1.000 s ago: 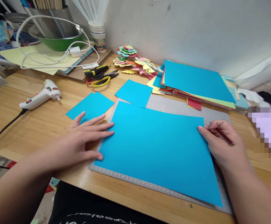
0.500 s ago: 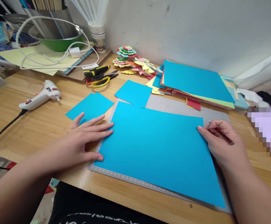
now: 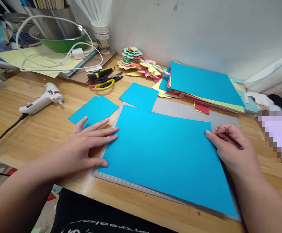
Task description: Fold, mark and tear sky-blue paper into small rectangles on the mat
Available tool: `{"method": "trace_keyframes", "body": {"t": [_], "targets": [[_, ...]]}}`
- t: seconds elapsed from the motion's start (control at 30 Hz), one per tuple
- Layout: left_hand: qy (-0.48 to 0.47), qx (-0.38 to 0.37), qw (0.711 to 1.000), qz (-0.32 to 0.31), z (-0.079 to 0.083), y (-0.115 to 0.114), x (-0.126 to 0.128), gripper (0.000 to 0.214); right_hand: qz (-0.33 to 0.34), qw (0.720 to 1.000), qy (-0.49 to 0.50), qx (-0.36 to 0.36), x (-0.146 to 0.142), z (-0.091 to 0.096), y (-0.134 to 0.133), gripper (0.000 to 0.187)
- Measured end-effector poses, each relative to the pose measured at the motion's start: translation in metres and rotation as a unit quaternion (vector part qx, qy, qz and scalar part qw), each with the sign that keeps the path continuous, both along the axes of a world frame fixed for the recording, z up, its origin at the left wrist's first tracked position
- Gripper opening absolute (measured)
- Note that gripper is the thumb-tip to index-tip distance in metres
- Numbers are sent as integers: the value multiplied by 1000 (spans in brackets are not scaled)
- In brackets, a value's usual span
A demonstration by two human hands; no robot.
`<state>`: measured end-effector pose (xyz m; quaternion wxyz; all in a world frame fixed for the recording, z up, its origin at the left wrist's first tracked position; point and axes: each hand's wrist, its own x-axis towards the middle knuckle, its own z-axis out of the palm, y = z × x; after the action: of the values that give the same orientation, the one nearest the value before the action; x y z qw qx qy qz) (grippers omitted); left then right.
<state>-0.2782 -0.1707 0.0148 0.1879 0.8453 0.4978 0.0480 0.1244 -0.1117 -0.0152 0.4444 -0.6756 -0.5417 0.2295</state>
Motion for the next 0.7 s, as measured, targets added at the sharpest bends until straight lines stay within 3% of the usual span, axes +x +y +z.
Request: {"method": "trace_keyframes", "body": {"t": [0.1,0.27,0.43,0.53,0.7], "targets": [[0,19,1000,5,2,-3,4,62,-25,999,-33,14,9,-7,4,29],[-4,78,996,35,3,-11,17,64,-12,990,-139,18,10,-6,2,30],[0,104,994,41,0,-14,22,67,-19,982,-187,-36,12,-4,0,35],[2,108,993,41,-1,-14,22,67,-13,958,-277,-74,16,-3,0,37],[5,101,993,59,0,-17,27,68,-3,942,-327,-79,12,3,-4,33]]}}
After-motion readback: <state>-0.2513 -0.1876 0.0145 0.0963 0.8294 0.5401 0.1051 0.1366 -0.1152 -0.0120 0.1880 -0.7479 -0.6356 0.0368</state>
